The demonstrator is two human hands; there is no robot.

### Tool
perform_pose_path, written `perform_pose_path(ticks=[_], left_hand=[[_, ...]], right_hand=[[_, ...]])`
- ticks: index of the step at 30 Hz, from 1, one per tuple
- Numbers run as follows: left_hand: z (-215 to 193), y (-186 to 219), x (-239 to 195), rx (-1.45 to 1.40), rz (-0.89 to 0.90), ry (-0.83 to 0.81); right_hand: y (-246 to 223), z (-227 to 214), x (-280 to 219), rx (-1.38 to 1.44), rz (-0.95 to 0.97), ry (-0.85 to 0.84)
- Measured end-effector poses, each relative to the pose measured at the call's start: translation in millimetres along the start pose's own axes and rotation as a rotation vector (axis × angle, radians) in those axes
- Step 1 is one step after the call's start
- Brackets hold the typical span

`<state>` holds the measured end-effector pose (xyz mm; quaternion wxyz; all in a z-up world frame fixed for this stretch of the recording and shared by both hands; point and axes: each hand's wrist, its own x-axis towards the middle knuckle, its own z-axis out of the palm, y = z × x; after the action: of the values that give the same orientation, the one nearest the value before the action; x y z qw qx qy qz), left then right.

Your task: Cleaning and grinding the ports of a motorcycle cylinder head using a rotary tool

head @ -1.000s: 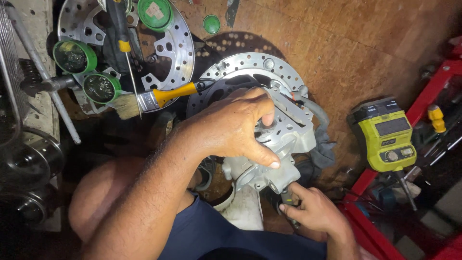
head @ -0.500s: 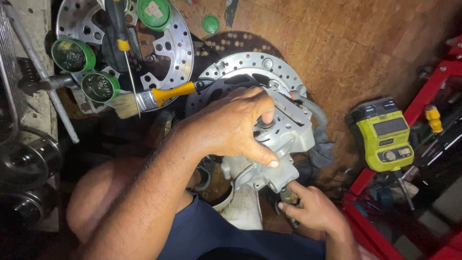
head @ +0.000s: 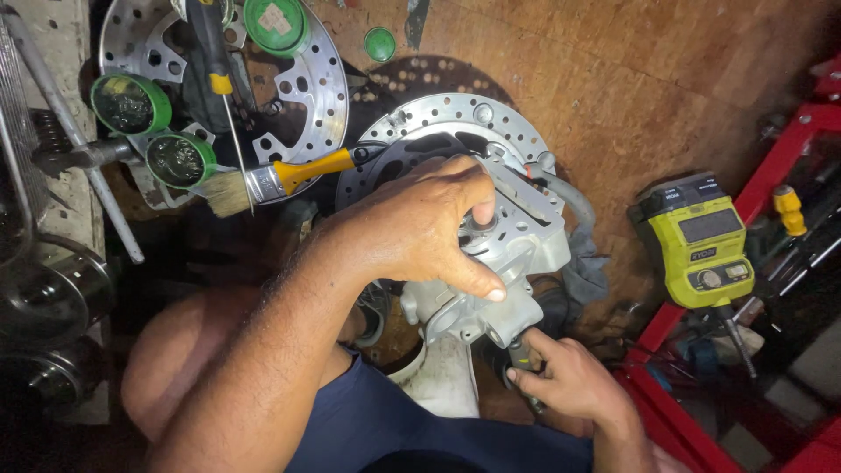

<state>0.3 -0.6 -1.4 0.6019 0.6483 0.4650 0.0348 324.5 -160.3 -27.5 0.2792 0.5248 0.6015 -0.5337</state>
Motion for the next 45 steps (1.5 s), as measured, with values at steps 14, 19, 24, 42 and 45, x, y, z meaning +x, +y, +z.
perform_pose_path(ticks=[14,19,24,42,45], left_hand=[[6.8,1.0,-11.6,0.038,0.047,0.101],[9.2,12.0,-24.2,0.137,0.002,0.137],[16.1,42.4,-32.9,0.325,0.016,0.292],[191.8,126.9,-63.1,0.717,-0.433,-0.122],[208.9,79.3,-56.7,0.606,-0.492,0.018]], right_hand=[[-2.3,4.9,-4.9,-0.015,0.007,0.055],[-17.6,4.4,-12.0,-0.051,-0.028,0.13],[-23.9,0.3,-16.1,-0.085,-0.065,0.121],[14.8,37.6,-20.4,0.119,-0.237,0.312],[17.4,43.2,-15.9,0.123,-0.248,0.325]])
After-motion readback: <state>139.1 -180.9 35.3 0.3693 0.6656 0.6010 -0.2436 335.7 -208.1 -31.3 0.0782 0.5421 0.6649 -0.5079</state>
